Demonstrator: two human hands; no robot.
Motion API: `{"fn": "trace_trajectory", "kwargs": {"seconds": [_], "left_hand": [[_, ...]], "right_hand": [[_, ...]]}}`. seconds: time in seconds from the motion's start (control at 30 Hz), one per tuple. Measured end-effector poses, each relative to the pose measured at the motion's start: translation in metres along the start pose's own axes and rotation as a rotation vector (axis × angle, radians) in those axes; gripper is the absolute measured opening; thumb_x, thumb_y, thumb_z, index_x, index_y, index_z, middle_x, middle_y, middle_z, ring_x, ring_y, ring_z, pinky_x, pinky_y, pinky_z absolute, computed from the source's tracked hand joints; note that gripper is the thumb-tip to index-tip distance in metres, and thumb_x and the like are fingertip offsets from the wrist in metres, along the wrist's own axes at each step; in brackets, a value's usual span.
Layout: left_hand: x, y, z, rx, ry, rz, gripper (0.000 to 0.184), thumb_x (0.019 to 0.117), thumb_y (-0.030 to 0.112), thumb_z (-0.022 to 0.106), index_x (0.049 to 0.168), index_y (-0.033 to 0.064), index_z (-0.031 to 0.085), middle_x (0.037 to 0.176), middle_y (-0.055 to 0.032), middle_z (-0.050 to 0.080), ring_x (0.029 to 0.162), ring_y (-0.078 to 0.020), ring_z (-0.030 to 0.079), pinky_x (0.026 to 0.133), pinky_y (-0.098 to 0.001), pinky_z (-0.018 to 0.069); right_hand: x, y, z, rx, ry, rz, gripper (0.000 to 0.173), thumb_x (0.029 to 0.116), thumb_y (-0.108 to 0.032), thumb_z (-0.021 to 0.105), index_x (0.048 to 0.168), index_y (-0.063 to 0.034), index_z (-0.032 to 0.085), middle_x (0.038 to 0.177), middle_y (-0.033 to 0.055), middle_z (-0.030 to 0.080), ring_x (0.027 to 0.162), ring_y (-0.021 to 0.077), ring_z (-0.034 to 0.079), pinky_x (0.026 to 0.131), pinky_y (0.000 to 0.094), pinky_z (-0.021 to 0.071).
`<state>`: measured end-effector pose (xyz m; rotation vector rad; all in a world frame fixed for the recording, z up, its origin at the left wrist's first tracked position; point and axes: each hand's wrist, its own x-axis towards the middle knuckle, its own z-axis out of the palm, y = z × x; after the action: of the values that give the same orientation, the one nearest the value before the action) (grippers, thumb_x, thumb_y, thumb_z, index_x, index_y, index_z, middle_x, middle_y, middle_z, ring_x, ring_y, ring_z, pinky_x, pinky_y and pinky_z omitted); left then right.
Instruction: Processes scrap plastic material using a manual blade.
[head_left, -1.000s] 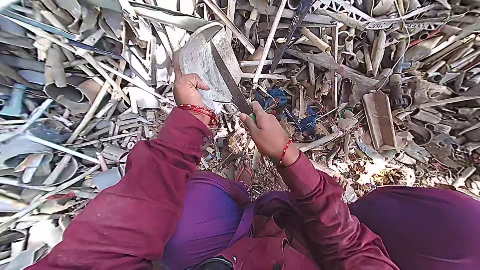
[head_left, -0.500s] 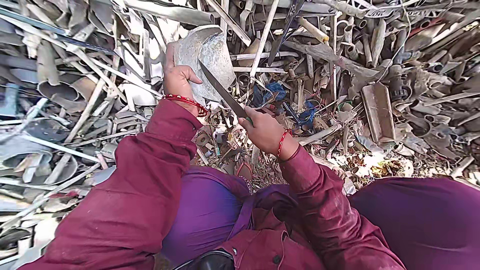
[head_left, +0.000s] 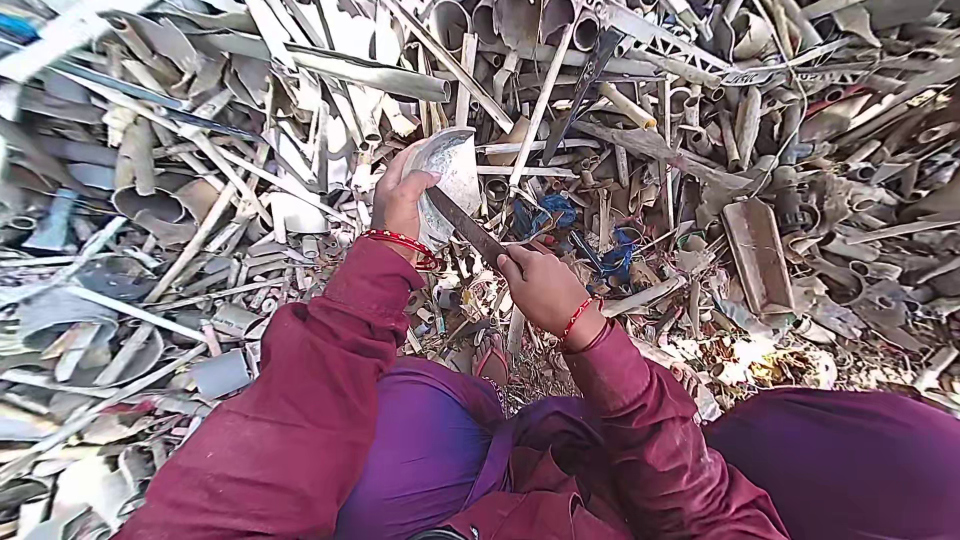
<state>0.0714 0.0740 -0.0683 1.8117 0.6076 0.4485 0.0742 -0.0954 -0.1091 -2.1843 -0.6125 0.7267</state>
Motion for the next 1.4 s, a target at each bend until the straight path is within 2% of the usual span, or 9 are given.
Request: {"fn": "trace_trajectory", "kwargs": {"seconds": [0.17,0.27,0.5,0.57,0.67,0.87,1.13,1.3,1.4], "left_hand": [[0.005,-0.002,-0.007,0.008,0.08,-0.055,0.031,0.103,0.021,0.055,0.127,0.0018,0.059,0.123,-0.0065,0.06,0.112,-0.0067,0.056,0.098,-0.0289,0.0456],[0.002,0.002,-0.009,-0.136,0.175,-0.058,0.023,0.1004,0.022,0.057,0.121,0.0123,0.06,0.115,0.0009,0.062,0.109,-0.0048,0.061,0.092,-0.0281,0.0517],[0.004,0.0,-0.014,-0.236,0.207,-0.034,0.019,0.0977,0.021,0.056,0.116,0.0166,0.058,0.11,0.0014,0.063,0.106,-0.0069,0.062,0.088,-0.0314,0.054],[0.004,0.0,-0.012,-0.216,0.219,-0.022,0.022,0.0977,0.021,0.056,0.118,0.0143,0.059,0.114,-0.0003,0.063,0.109,-0.008,0.061,0.091,-0.0326,0.0526],[0.001,0.003,-0.009,-0.035,0.233,0.03,0.021,0.0987,0.02,0.057,0.115,0.0079,0.061,0.112,-0.0009,0.06,0.107,-0.0052,0.058,0.094,-0.0294,0.0487],[0.002,0.002,-0.004,0.026,0.195,0.011,0.043,0.0981,0.024,0.058,0.135,0.0019,0.053,0.133,-0.0087,0.055,0.124,-0.0099,0.051,0.104,-0.033,0.0431],[0.001,0.0,-0.001,0.001,0.261,-0.041,0.035,0.0973,0.029,0.059,0.126,0.0088,0.058,0.127,-0.0041,0.058,0.121,-0.0094,0.054,0.101,-0.0351,0.0464],[0.003,-0.009,-0.005,-0.035,0.253,-0.055,0.031,0.0926,0.026,0.061,0.119,0.0105,0.06,0.122,-0.0042,0.06,0.117,-0.0115,0.056,0.096,-0.0389,0.0491],[0.001,-0.002,-0.005,-0.021,0.235,-0.077,0.029,0.095,0.023,0.06,0.12,0.0087,0.059,0.121,-0.0046,0.057,0.115,-0.0115,0.054,0.095,-0.0382,0.0472]], "right_hand": [[-0.004,-0.007,-0.001,-0.033,-0.026,0.041,0.043,0.1138,-0.035,0.032,0.134,-0.0099,0.061,0.099,0.0194,0.07,0.094,0.0381,0.069,0.077,0.0579,0.0525],[0.004,0.008,0.005,0.203,-0.048,-0.018,0.044,0.1139,-0.036,0.032,0.13,-0.0092,0.063,0.077,0.0116,0.057,0.061,0.0236,0.054,0.058,0.0423,0.0457],[0.014,0.022,0.02,0.82,-0.304,-0.006,0.039,0.1138,-0.036,0.033,0.101,-0.005,0.052,0.051,-0.001,0.036,0.033,0.0045,0.035,0.032,0.0172,0.0331],[0.014,0.019,0.019,0.585,-0.161,-0.054,0.039,0.1139,-0.035,0.034,0.108,-0.0057,0.059,0.058,0.0036,0.041,0.041,0.0106,0.039,0.04,0.0241,0.0343],[-0.003,-0.004,0.004,0.058,0.036,-0.018,0.043,0.1134,-0.036,0.034,0.134,-0.0116,0.063,0.095,0.0187,0.071,0.089,0.0368,0.069,0.074,0.0567,0.0526],[-0.016,-0.024,0.006,-0.184,0.058,0.101,0.036,0.1132,-0.035,0.034,0.129,-0.0139,0.059,0.099,0.015,0.071,0.093,0.0361,0.071,0.071,0.0538,0.0549],[-0.011,-0.018,0.004,0.032,-0.076,0.045,0.042,0.1141,-0.033,0.031,0.132,-0.0096,0.06,0.103,0.0178,0.069,0.098,0.0351,0.069,0.079,0.055,0.0535],[0.005,0.002,0.025,0.49,-0.211,0.055,0.04,0.1143,-0.035,0.032,0.105,-0.0048,0.057,0.063,0.0033,0.041,0.045,0.0124,0.041,0.045,0.027,0.0372],[0.012,0.012,0.033,0.852,-0.341,0.093,0.04,0.1141,-0.036,0.034,0.099,-0.0038,0.052,0.053,-0.0007,0.037,0.035,0.0059,0.036,0.035,0.0192,0.0338]]}}
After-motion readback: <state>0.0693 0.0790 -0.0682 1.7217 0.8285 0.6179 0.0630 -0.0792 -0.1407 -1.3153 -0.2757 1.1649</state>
